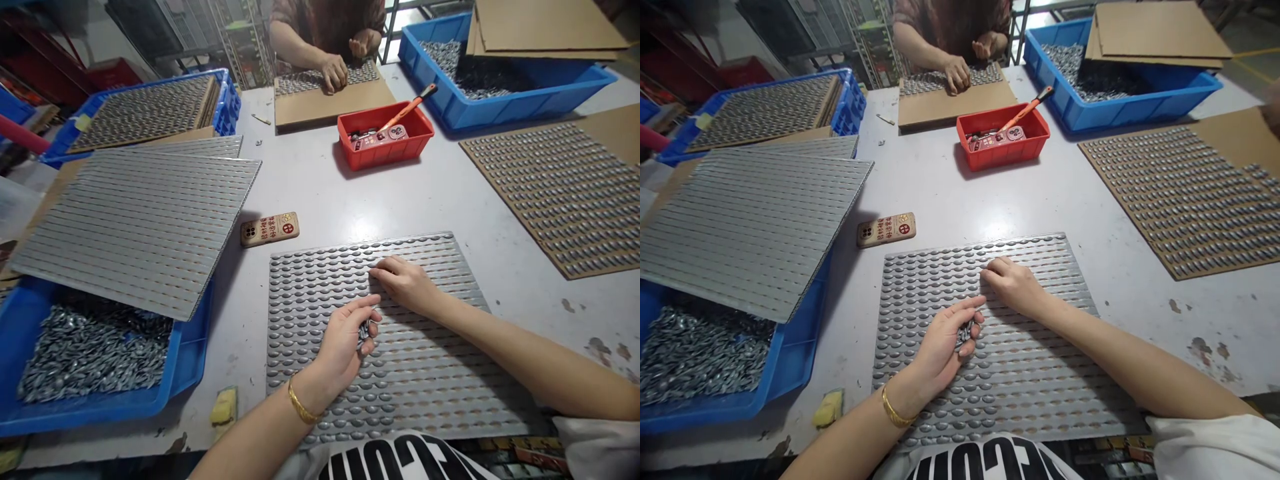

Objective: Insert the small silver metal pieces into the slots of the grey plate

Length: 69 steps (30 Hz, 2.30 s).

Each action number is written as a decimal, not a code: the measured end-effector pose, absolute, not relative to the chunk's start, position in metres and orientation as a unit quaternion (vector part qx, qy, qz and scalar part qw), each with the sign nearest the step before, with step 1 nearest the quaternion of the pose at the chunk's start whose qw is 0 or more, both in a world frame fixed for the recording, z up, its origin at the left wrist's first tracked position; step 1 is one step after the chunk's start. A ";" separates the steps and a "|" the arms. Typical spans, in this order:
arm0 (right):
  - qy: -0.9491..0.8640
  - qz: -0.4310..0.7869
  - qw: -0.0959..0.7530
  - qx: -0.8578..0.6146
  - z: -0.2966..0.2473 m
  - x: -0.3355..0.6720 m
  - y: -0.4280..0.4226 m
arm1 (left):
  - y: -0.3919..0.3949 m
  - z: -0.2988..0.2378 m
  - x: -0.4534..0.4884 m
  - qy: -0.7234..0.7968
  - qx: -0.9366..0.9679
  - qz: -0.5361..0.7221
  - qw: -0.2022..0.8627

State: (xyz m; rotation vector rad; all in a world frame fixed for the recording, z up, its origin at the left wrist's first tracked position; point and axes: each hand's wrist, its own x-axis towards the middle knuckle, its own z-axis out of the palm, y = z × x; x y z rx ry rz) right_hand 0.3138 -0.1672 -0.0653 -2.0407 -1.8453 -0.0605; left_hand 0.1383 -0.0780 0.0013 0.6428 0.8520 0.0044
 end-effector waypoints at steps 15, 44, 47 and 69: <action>-0.573 0.269 0.446 -0.633 -0.016 0.286 -0.186 | -0.078 -0.013 0.139 0.379 0.339 0.046 0.860; -0.494 0.156 0.399 -0.757 -0.053 0.302 -0.170 | -0.071 -0.002 0.125 0.437 0.192 0.050 0.877; -0.526 0.119 0.366 -0.758 -0.060 0.300 -0.167 | -0.077 -0.003 0.124 0.440 0.214 0.050 0.871; -0.313 0.472 0.544 -0.619 -0.021 0.264 -0.185 | -0.086 -0.012 0.132 0.371 0.292 0.059 0.879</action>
